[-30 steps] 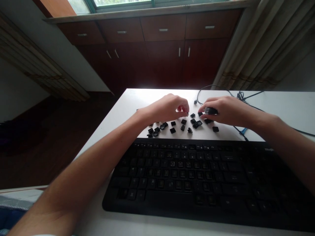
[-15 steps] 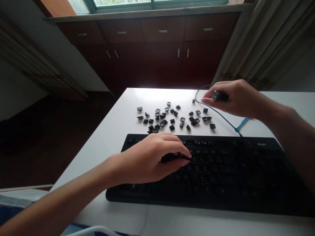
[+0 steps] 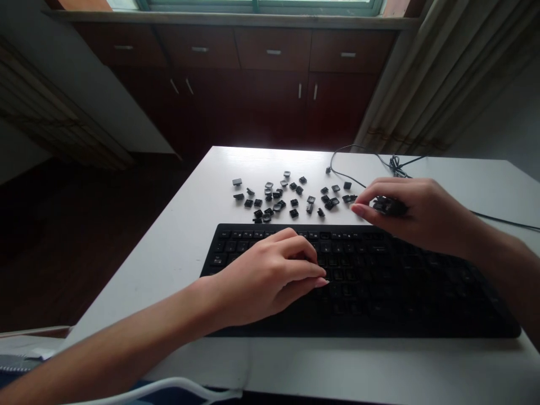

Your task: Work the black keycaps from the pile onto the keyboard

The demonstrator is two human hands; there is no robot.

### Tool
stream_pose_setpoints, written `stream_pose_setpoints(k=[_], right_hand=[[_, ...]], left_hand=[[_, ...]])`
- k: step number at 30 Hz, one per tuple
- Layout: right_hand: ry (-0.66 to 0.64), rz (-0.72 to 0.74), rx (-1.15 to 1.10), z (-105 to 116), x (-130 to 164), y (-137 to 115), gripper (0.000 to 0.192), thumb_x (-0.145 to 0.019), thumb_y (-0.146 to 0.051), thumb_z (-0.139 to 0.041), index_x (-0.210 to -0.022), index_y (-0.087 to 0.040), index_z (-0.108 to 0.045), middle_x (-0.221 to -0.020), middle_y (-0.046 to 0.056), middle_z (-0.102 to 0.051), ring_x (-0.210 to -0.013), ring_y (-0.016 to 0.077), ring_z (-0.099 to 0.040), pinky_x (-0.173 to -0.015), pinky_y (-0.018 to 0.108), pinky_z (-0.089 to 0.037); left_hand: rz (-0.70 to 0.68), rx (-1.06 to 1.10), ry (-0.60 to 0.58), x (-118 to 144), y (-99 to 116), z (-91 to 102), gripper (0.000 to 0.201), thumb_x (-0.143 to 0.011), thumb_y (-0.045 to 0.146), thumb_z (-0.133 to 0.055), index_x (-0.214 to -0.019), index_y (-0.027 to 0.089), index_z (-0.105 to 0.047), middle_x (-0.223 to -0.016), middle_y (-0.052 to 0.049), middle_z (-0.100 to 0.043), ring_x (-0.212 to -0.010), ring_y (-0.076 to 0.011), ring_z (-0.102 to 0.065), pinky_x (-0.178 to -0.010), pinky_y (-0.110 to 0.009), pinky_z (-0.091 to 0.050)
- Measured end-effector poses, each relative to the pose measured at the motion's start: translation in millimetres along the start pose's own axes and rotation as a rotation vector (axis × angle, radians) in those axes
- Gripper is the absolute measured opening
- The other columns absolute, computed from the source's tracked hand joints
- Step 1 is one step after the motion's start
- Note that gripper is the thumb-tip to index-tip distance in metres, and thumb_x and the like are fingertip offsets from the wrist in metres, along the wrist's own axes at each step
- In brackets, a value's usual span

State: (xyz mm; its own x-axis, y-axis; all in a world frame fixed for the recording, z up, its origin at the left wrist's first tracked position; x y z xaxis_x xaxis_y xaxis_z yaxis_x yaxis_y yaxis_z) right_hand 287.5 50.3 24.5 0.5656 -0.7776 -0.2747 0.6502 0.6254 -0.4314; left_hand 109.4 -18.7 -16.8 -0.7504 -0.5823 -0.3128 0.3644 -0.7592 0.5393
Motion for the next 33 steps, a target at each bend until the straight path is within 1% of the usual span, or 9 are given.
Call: stream_pose_setpoints(k=[3, 7, 12, 15, 18, 24, 26, 29, 33], right_hand=[[0.028, -0.035, -0.011, -3.3, 7.9, 5.5, 0.018, -0.094, -0.040, -0.067, -0.094, -0.024, -0.073, -0.092, 0.003, -0.074, -0.080, 0.0188, -0.068, -0.071, 0.033, -0.052], [0.057, -0.049, -0.022, -9.2, 17.4, 9.1, 0.015, -0.094, -0.037, -0.066, -0.092, -0.023, -0.072, -0.088, 0.002, -0.073, -0.074, 0.0174, -0.066, -0.070, 0.033, -0.052], [0.049, -0.043, -0.050, -18.1, 24.5, 10.3, 0.012, -0.094, -0.033, -0.066, -0.094, -0.023, -0.072, -0.090, 0.002, -0.072, -0.074, 0.0145, -0.065, -0.068, 0.029, -0.051], [0.035, -0.031, -0.048, -22.5, 26.1, 8.5, 0.013, -0.095, -0.033, -0.066, -0.095, -0.022, -0.072, -0.092, 0.002, -0.072, -0.075, 0.0143, -0.065, -0.069, 0.030, -0.052], [0.029, -0.016, -0.037, -24.3, 27.2, 5.7, 0.013, -0.095, -0.033, -0.065, -0.095, -0.021, -0.072, -0.093, 0.002, -0.071, -0.074, 0.0135, -0.065, -0.069, 0.029, -0.052], [0.023, -0.012, -0.016, -26.0, 28.2, 4.1, 0.013, -0.096, -0.032, -0.063, -0.095, -0.021, -0.071, -0.094, 0.003, -0.071, -0.074, 0.0142, -0.065, -0.068, 0.030, -0.051], [0.007, -0.014, -0.013, -28.1, 28.2, 3.9, 0.014, -0.096, -0.032, -0.062, -0.096, -0.021, -0.071, -0.096, 0.003, -0.072, -0.075, 0.0150, -0.065, -0.068, 0.031, -0.051], [-0.005, -0.016, -0.011, -29.9, 28.1, 3.5, 0.015, -0.097, -0.032, -0.061, -0.097, -0.021, -0.071, -0.097, 0.003, -0.072, -0.076, 0.0155, -0.065, -0.068, 0.032, -0.050], [-0.002, -0.023, -0.004, -30.2, 28.0, 3.9, 0.014, -0.096, -0.031, -0.061, -0.096, -0.021, -0.071, -0.097, 0.004, -0.072, -0.076, 0.0158, -0.065, -0.068, 0.032, -0.050]], left_hand=[[-0.046, -0.069, -0.028, 1.1, 1.9, 2.2, 0.021, -0.101, 0.026, -0.059, -0.110, 0.019, -0.077, -0.105, -0.007, -0.070, -0.091, -0.0170, -0.061, -0.083, -0.032, -0.052], [-0.060, -0.084, -0.080, 3.2, 3.0, 5.8, 0.021, -0.099, 0.026, -0.061, -0.114, 0.020, -0.075, -0.110, -0.007, -0.070, -0.097, -0.0193, -0.062, -0.091, -0.036, -0.051], [-0.069, -0.063, -0.085, 5.1, 2.5, 4.9, 0.025, -0.099, 0.023, -0.063, -0.122, 0.021, -0.073, -0.114, -0.008, -0.071, -0.103, -0.0199, -0.062, -0.093, -0.035, -0.052], [-0.093, -0.005, -0.041, 4.2, 3.5, 4.0, 0.025, -0.097, 0.021, -0.065, -0.121, 0.020, -0.073, -0.110, -0.007, -0.074, -0.100, -0.0180, -0.065, -0.090, -0.031, -0.054], [-0.130, 0.028, 0.009, 2.7, 7.3, 4.6, 0.025, -0.095, 0.020, -0.068, -0.120, 0.017, -0.072, -0.103, -0.006, -0.077, -0.092, -0.0165, -0.068, -0.085, -0.029, -0.055], [-0.233, -0.051, 0.060, 2.3, 19.3, 6.8, 0.012, -0.093, 0.019, -0.071, -0.104, 0.020, -0.076, -0.100, -0.005, -0.078, -0.087, -0.0181, -0.067, -0.079, -0.031, -0.058], [-0.244, -0.068, 0.066, 2.6, 20.6, 7.9, 0.012, -0.091, 0.018, -0.073, -0.102, 0.020, -0.076, -0.099, -0.006, -0.077, -0.087, -0.0184, -0.066, -0.078, -0.031, -0.058], [-0.246, -0.058, 0.039, 2.5, 20.3, 7.7, 0.014, -0.089, 0.014, -0.073, -0.101, 0.019, -0.077, -0.099, -0.007, -0.077, -0.086, -0.0182, -0.066, -0.077, -0.030, -0.059], [-0.247, -0.014, 0.027, 1.6, 18.2, 8.5, 0.013, -0.090, 0.013, -0.073, -0.101, 0.018, -0.077, -0.099, -0.006, -0.078, -0.084, -0.0175, -0.066, -0.075, -0.030, -0.059]])
Point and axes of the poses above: each hand's wrist, its own x-axis away from the middle knuckle, its own z-axis out of the back of the hand, y = z × x, the point moved 8 cm from there along -x, towards the middle knuckle
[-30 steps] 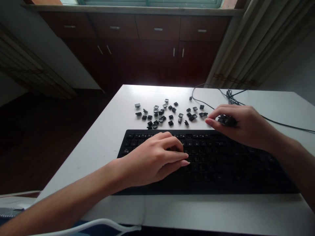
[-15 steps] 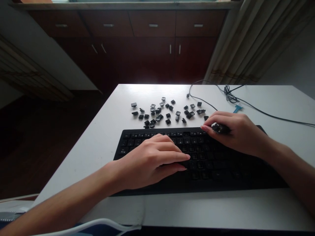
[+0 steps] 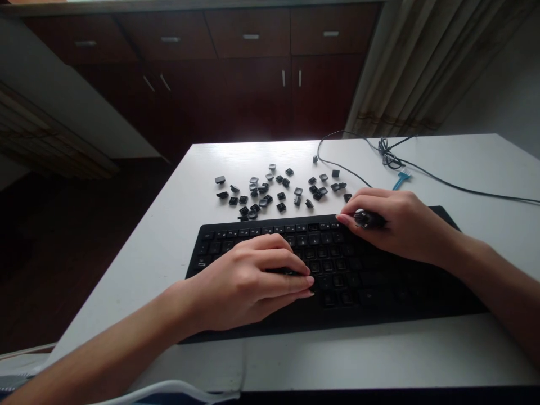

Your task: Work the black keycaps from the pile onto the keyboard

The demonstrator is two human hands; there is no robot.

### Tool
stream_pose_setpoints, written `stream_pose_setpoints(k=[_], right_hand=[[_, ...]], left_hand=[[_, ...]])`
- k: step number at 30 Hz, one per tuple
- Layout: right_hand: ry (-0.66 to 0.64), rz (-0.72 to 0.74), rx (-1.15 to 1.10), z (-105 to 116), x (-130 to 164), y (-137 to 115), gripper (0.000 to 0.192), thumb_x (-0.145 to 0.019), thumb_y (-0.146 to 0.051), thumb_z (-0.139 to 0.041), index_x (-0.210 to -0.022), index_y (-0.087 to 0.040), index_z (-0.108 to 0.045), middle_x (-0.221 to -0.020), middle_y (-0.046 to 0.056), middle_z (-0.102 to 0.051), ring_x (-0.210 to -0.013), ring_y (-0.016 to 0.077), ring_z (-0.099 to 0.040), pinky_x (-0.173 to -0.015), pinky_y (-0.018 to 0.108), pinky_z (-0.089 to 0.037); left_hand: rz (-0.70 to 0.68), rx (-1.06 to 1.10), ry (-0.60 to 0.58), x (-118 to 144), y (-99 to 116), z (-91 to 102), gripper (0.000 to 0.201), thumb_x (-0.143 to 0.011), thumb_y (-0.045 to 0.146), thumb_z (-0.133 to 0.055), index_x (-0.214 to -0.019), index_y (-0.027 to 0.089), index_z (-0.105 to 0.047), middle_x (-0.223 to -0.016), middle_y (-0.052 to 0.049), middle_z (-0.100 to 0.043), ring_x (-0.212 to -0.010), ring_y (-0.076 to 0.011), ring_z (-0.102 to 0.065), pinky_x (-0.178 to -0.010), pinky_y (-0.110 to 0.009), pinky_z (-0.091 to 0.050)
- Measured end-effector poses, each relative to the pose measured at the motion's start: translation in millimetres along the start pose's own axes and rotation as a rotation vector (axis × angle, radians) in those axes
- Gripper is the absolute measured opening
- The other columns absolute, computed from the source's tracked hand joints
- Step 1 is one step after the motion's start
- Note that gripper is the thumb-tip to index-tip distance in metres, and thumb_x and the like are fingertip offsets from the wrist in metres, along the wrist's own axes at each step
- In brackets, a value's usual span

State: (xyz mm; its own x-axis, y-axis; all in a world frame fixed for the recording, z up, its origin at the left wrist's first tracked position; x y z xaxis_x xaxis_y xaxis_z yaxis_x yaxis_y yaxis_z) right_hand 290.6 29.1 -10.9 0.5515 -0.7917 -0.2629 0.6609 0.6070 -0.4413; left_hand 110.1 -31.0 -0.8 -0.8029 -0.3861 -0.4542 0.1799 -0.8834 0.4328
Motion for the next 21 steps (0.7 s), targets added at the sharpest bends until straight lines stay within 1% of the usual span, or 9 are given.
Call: stream_pose_setpoints(k=[3, 8, 12, 17, 21], right_hand=[[0.005, 0.001, 0.004, 0.1, 0.2, 0.1, 0.014, -0.096, -0.032, -0.061, -0.096, -0.021, -0.071, -0.097, 0.003, -0.072, -0.075, 0.0158, -0.065, -0.068, 0.032, -0.050], [0.010, -0.001, 0.009, 0.7, 1.3, -0.2, 0.014, -0.096, -0.032, -0.061, -0.095, -0.022, -0.071, -0.097, 0.004, -0.073, -0.076, 0.0169, -0.066, -0.068, 0.032, -0.050], [0.003, -0.003, -0.004, 1.3, 2.0, -0.8, 0.013, -0.095, -0.031, -0.062, -0.095, -0.021, -0.071, -0.097, 0.005, -0.072, -0.075, 0.0179, -0.065, -0.068, 0.033, -0.050], [0.000, -0.002, -0.011, 0.3, 1.1, -0.6, 0.014, -0.096, -0.032, -0.061, -0.096, -0.021, -0.071, -0.098, 0.006, -0.073, -0.076, 0.0190, -0.066, -0.068, 0.034, -0.051], [-0.001, 0.000, -0.003, -0.9, 0.6, 0.1, 0.013, -0.095, -0.032, -0.062, -0.096, -0.022, -0.070, -0.099, 0.006, -0.073, -0.077, 0.0193, -0.066, -0.069, 0.034, -0.051]], left_hand=[[-0.009, 0.025, 0.032, 0.0, -1.0, 1.4, 0.011, -0.091, 0.016, -0.073, -0.101, 0.018, -0.077, -0.098, -0.006, -0.079, -0.084, -0.0168, -0.067, -0.075, -0.028, -0.060], [-0.023, 0.036, 0.068, 0.7, -0.9, 2.2, 0.011, -0.088, 0.015, -0.076, -0.099, 0.018, -0.076, -0.097, -0.005, -0.081, -0.081, -0.0160, -0.069, -0.074, -0.027, -0.062], [-0.020, 0.049, 0.062, 1.0, -0.8, 2.5, 0.015, -0.089, 0.016, -0.075, -0.102, 0.021, -0.076, -0.099, -0.005, -0.081, -0.080, -0.0169, -0.070, -0.073, -0.029, -0.063], [-0.008, 0.056, 0.087, 1.2, -0.6, 5.6, 0.022, -0.088, 0.016, -0.076, -0.108, 0.023, -0.075, -0.100, -0.003, -0.081, -0.082, -0.0166, -0.072, -0.075, -0.028, -0.064], [-0.005, 0.068, 0.050, 1.1, -0.5, 1.3, 0.019, -0.087, 0.016, -0.076, -0.105, 0.024, -0.075, -0.100, -0.003, -0.081, -0.083, -0.0169, -0.072, -0.075, -0.028, -0.064]])
Point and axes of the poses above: each hand's wrist, its own x-axis away from the middle knuckle, its own z-axis out of the back of the hand, y = z × x, the point moved 8 cm from there along -x, towards the middle knuckle
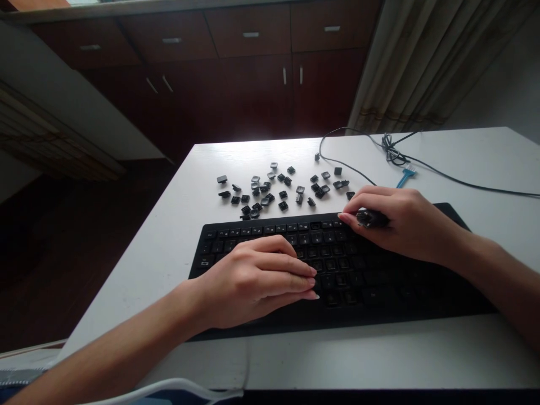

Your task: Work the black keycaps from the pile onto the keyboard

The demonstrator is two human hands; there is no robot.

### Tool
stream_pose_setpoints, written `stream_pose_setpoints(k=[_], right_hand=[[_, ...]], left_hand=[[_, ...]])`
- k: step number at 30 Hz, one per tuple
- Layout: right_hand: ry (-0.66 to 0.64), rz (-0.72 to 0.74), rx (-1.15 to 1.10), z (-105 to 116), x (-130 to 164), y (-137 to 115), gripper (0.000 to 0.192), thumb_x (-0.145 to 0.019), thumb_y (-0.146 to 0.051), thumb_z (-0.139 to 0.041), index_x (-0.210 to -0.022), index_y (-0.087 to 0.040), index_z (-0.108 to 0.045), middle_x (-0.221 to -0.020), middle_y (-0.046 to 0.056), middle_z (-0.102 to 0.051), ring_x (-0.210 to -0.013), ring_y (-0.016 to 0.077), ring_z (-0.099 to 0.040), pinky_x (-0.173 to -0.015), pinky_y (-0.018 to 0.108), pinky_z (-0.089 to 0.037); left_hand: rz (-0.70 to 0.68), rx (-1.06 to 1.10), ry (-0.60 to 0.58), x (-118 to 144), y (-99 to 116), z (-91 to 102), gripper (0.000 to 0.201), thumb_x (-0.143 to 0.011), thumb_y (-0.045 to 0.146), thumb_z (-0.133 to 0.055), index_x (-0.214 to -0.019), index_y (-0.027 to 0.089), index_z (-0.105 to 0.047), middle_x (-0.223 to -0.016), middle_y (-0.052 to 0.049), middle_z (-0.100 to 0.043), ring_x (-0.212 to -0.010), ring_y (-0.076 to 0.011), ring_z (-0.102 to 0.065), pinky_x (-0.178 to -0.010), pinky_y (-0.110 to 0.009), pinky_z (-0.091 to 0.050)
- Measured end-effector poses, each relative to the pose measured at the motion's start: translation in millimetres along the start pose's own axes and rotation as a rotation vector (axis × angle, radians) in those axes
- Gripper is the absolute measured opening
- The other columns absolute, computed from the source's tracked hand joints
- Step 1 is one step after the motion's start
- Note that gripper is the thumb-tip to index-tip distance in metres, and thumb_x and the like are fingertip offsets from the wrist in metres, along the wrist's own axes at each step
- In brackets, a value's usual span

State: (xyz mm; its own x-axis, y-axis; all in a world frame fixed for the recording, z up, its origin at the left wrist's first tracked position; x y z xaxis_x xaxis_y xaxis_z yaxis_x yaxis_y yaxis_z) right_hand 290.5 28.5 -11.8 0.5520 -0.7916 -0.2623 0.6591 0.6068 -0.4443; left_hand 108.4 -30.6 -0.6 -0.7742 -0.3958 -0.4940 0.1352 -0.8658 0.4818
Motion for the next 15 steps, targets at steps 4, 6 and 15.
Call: stream_pose_setpoints(k=[4, 6, 15], right_hand=[[0.001, -0.001, 0.000, 0.1, 0.2, -0.3, 0.013, -0.094, -0.031, -0.063, -0.096, -0.021, -0.070, -0.097, 0.006, -0.073, -0.077, 0.0190, -0.066, -0.068, 0.033, -0.050], [0.009, 0.002, -0.001, 0.7, 0.3, -1.0, 0.013, -0.095, -0.031, -0.062, -0.096, -0.021, -0.071, -0.097, 0.005, -0.072, -0.076, 0.0186, -0.066, -0.067, 0.033, -0.049], [0.156, 0.024, 0.005, 12.1, 1.3, -7.6, 0.020, -0.094, -0.035, -0.067, -0.079, -0.022, -0.061, -0.072, 0.001, -0.062, -0.057, 0.0136, -0.052, -0.055, 0.031, -0.042]], left_hand=[[0.002, -0.013, 0.001, 0.2, 0.1, -1.6, 0.013, -0.088, 0.015, -0.075, -0.098, 0.021, -0.075, -0.099, -0.003, -0.081, -0.082, -0.0169, -0.072, -0.075, -0.028, -0.063], [-0.004, -0.013, 0.003, 0.0, 1.1, -2.0, 0.012, -0.088, 0.014, -0.074, -0.099, 0.020, -0.075, -0.100, -0.004, -0.081, -0.082, -0.0168, -0.072, -0.075, -0.028, -0.064], [0.043, 0.038, 0.001, -1.6, -2.0, -2.2, 0.006, -0.089, 0.013, -0.073, -0.090, 0.019, -0.076, -0.096, -0.004, -0.081, -0.079, -0.0164, -0.071, -0.072, -0.029, -0.064]])
Point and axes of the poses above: each hand's wrist, its own x-axis away from the middle knuckle, its own z-axis out of the back of the hand, y = z × x, the point moved 8 cm from there along -x, towards the middle knuckle
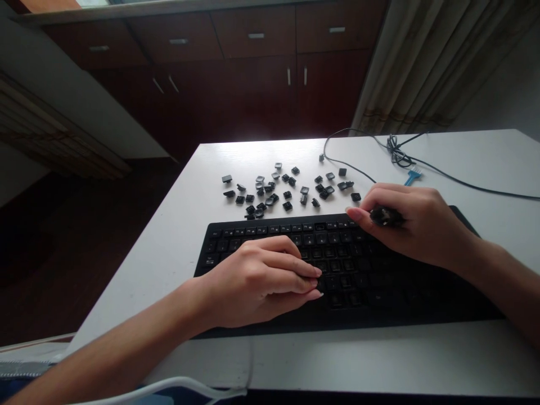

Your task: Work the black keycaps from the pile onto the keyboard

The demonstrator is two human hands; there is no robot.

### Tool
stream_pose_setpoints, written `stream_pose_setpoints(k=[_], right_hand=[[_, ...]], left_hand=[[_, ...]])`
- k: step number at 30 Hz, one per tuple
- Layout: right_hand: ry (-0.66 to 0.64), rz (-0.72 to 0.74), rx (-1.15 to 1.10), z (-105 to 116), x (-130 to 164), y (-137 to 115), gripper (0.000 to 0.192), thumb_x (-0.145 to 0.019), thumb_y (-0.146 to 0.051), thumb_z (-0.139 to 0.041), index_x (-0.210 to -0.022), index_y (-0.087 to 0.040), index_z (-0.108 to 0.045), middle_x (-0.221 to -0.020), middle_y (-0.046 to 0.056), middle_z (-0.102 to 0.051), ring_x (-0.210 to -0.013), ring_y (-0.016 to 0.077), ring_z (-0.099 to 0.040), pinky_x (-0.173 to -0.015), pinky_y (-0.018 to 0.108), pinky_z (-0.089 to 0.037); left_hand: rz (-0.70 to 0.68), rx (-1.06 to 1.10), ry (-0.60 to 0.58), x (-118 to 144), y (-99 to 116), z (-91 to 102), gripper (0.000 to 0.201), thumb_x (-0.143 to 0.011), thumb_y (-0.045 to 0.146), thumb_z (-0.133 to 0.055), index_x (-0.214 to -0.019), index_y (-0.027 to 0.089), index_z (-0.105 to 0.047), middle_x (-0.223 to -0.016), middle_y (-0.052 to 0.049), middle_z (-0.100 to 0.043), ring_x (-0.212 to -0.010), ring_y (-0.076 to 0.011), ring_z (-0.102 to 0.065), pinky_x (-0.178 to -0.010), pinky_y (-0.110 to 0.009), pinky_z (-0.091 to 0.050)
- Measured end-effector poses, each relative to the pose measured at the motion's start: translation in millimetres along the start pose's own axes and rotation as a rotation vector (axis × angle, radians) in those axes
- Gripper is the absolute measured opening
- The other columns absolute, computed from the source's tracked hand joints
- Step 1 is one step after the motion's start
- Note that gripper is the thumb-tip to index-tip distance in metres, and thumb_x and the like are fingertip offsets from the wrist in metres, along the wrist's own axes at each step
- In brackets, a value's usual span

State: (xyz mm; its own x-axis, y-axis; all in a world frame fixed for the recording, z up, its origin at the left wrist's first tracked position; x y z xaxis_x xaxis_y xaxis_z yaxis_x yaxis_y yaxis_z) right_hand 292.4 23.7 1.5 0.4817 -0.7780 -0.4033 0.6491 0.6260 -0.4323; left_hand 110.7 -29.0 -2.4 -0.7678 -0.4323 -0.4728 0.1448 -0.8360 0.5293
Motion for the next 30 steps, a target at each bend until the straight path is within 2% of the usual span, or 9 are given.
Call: stream_pose_setpoints(k=[4, 7, 11, 14, 17, 20, 25, 27, 30], right_hand=[[0.113, -0.151, -0.205, 10.4, 1.3, -1.2, 0.036, -0.094, -0.038, -0.067, -0.065, -0.024, -0.051, -0.054, -0.003, -0.044, -0.047, 0.0117, -0.036, -0.044, 0.031, -0.032], [0.156, -0.295, -0.607, 8.8, 1.5, -6.8, 0.048, -0.097, -0.039, -0.061, -0.055, -0.023, -0.045, -0.048, -0.003, -0.037, -0.042, 0.0120, -0.036, -0.038, 0.031, -0.028], [0.107, -0.409, -1.181, -12.4, -1.2, -36.2, 0.051, -0.098, -0.034, -0.052, -0.052, -0.022, -0.033, -0.041, -0.004, -0.027, -0.034, 0.0109, -0.030, -0.033, 0.029, -0.028], [0.061, -0.414, -1.376, -30.6, -3.1, -63.0, 0.048, -0.094, -0.031, -0.051, -0.054, -0.022, -0.027, -0.044, -0.004, -0.025, -0.037, 0.0108, -0.028, -0.036, 0.028, -0.031], [-0.006, -0.381, -1.391, -45.2, -7.3, -82.7, 0.052, -0.094, -0.035, -0.053, -0.052, -0.022, -0.025, -0.042, -0.004, -0.024, -0.038, 0.0110, -0.027, -0.037, 0.030, -0.028], [-0.027, -0.354, -1.281, -47.9, -13.4, -91.7, 0.058, -0.095, -0.038, -0.057, -0.048, -0.021, -0.027, -0.041, -0.004, -0.024, -0.039, 0.0101, -0.025, -0.039, 0.031, -0.023], [-0.060, -0.316, -1.115, -52.2, -9.3, -93.9, 0.055, -0.100, -0.041, -0.051, -0.054, -0.021, -0.029, -0.047, -0.003, -0.025, -0.045, 0.0120, -0.026, -0.043, 0.032, -0.023], [-0.055, -0.273, -1.058, -52.7, -3.9, -93.5, 0.056, -0.100, -0.039, -0.052, -0.055, -0.020, -0.024, -0.049, -0.004, -0.020, -0.045, 0.0099, -0.019, -0.043, 0.031, -0.019], [-0.125, -0.311, -1.003, -48.2, -0.2, -94.5, 0.055, -0.101, -0.040, -0.050, -0.057, -0.020, -0.024, -0.050, -0.003, -0.022, -0.046, 0.0106, -0.022, -0.043, 0.032, -0.020]], left_hand=[[0.027, 0.036, -0.013, 0.5, -2.6, 0.6, 0.015, -0.087, 0.021, -0.077, -0.102, 0.018, -0.077, -0.099, -0.007, -0.081, -0.083, -0.0180, -0.073, -0.075, -0.030, -0.064], [0.084, 0.071, 0.014, -0.4, -7.8, 6.6, 0.025, -0.087, 0.026, -0.078, -0.111, 0.017, -0.075, -0.095, -0.009, -0.081, -0.082, -0.0186, -0.073, -0.073, -0.030, -0.063], [0.158, 0.044, 0.127, -1.0, -18.6, 24.1, 0.014, -0.094, 0.020, -0.066, -0.104, 0.017, -0.076, -0.089, -0.007, -0.079, -0.078, -0.0155, -0.071, -0.074, -0.029, -0.059], [0.280, 0.016, 0.248, 2.7, -33.5, 38.1, 0.012, -0.095, 0.023, -0.066, -0.098, 0.017, -0.076, -0.085, -0.003, -0.077, -0.075, -0.0126, -0.068, -0.072, -0.026, -0.055], [0.438, 0.109, 0.332, 9.1, -51.0, 42.7, 0.017, -0.096, 0.031, -0.066, -0.099, 0.016, -0.075, -0.084, -0.003, -0.076, -0.071, -0.0109, -0.065, -0.063, -0.022, -0.052], [0.534, 0.246, 0.374, 13.4, -62.8, 40.1, 0.024, -0.097, 0.036, -0.064, -0.101, 0.014, -0.074, -0.086, -0.005, -0.077, -0.073, -0.0126, -0.068, -0.062, -0.021, -0.052], [0.549, 0.363, 0.426, 15.0, -68.2, 39.5, 0.026, -0.096, 0.038, -0.065, -0.098, 0.014, -0.074, -0.085, -0.005, -0.076, -0.076, -0.0141, -0.071, -0.066, -0.021, -0.056], [0.546, 0.385, 0.434, 15.1, -68.2, 39.9, 0.025, -0.096, 0.038, -0.066, -0.098, 0.014, -0.074, -0.085, -0.005, -0.076, -0.077, -0.0138, -0.071, -0.067, -0.021, -0.056], [0.548, 0.394, 0.427, 15.4, -68.0, 39.4, 0.025, -0.096, 0.037, -0.066, -0.098, 0.014, -0.074, -0.085, -0.005, -0.076, -0.077, -0.0132, -0.071, -0.066, -0.020, -0.055]])
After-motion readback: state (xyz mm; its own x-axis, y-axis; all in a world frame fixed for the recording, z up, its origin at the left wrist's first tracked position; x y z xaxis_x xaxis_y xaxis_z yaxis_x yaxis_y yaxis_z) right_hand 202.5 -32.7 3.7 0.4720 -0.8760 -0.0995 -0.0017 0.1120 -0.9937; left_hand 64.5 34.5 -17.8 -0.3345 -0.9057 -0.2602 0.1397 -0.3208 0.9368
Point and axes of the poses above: each hand's wrist, its own x-axis away from the middle knuckle, its own z-axis out of the back of the hand, y = z × x, the point moved 8 cm from there along -x, towards the middle knuckle
